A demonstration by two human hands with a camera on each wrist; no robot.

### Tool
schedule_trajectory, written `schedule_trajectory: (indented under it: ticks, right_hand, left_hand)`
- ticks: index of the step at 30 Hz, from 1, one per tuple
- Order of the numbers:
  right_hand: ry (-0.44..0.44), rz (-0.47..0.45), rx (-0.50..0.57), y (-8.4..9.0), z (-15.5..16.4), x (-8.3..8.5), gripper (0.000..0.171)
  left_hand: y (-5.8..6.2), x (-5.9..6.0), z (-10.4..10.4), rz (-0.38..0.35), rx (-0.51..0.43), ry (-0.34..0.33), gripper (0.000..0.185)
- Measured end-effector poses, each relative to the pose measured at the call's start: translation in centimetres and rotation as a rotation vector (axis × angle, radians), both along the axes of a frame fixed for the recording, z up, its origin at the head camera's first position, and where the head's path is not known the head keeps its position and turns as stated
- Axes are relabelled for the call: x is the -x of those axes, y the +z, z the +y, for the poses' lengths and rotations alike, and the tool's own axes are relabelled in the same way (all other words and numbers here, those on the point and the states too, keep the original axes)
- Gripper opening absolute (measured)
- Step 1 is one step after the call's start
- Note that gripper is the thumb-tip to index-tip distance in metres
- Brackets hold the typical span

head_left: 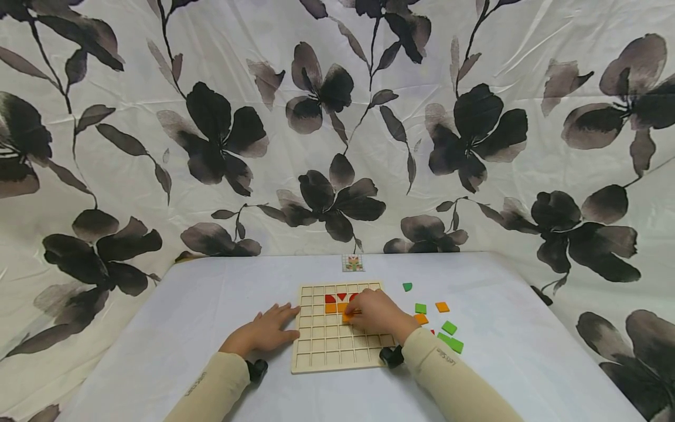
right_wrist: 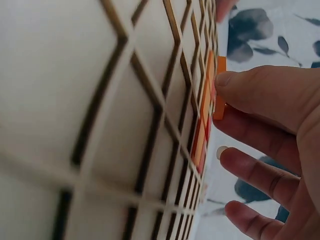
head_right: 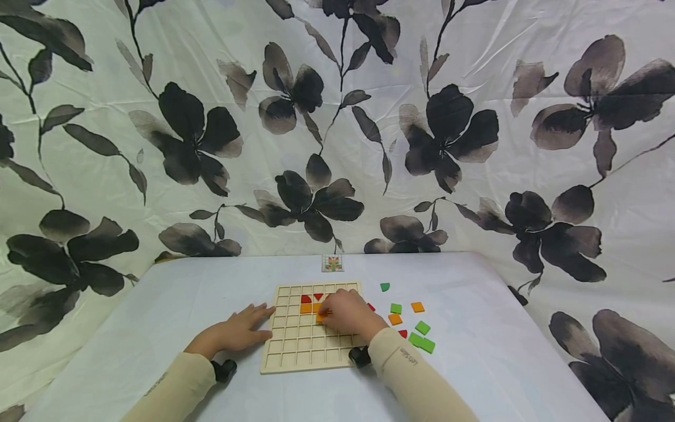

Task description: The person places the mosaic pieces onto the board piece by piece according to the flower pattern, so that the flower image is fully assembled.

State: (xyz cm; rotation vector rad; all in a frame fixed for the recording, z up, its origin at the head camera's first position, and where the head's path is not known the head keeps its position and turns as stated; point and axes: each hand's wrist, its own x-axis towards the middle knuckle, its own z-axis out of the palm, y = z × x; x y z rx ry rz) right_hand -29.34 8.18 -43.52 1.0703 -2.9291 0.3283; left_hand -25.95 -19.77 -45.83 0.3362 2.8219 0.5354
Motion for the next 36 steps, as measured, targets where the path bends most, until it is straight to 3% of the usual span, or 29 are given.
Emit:
schedule_trajectory:
  ticks: [9,15,20,28,36]
  right_hand:
    - [0.051,0.076,-0.016,-0.5,-1.1,-0.3,0.012]
    - [0.008,0.079,-0.017,-0.7,-1.4,-0.1,0.01]
    - [-0.016,0.063,-0.007,-0.8,-1.5,0.0,0.007]
    - [0.017,0.024,0.022,-0.4,-0.9,0.1,0.01]
    - [-0.085,-0.066,0.084,0.5,1.8,0.8,0.011]
  left_hand:
    - [0.1,0.0,0.0,0.002,0.002,-0.003,0.066]
    - [0.1,0.1,0.0,0.005,0.001,-0.006,0.066]
    - [-0.2,0.3,0.0,0.003,0.009,0.006,0.066]
    - [-0.3,0.2,0.0,0.002,0.005,0.012,0.067]
    - [-0.2,0.1,0.0,0.0,0.007,0.012,0.066]
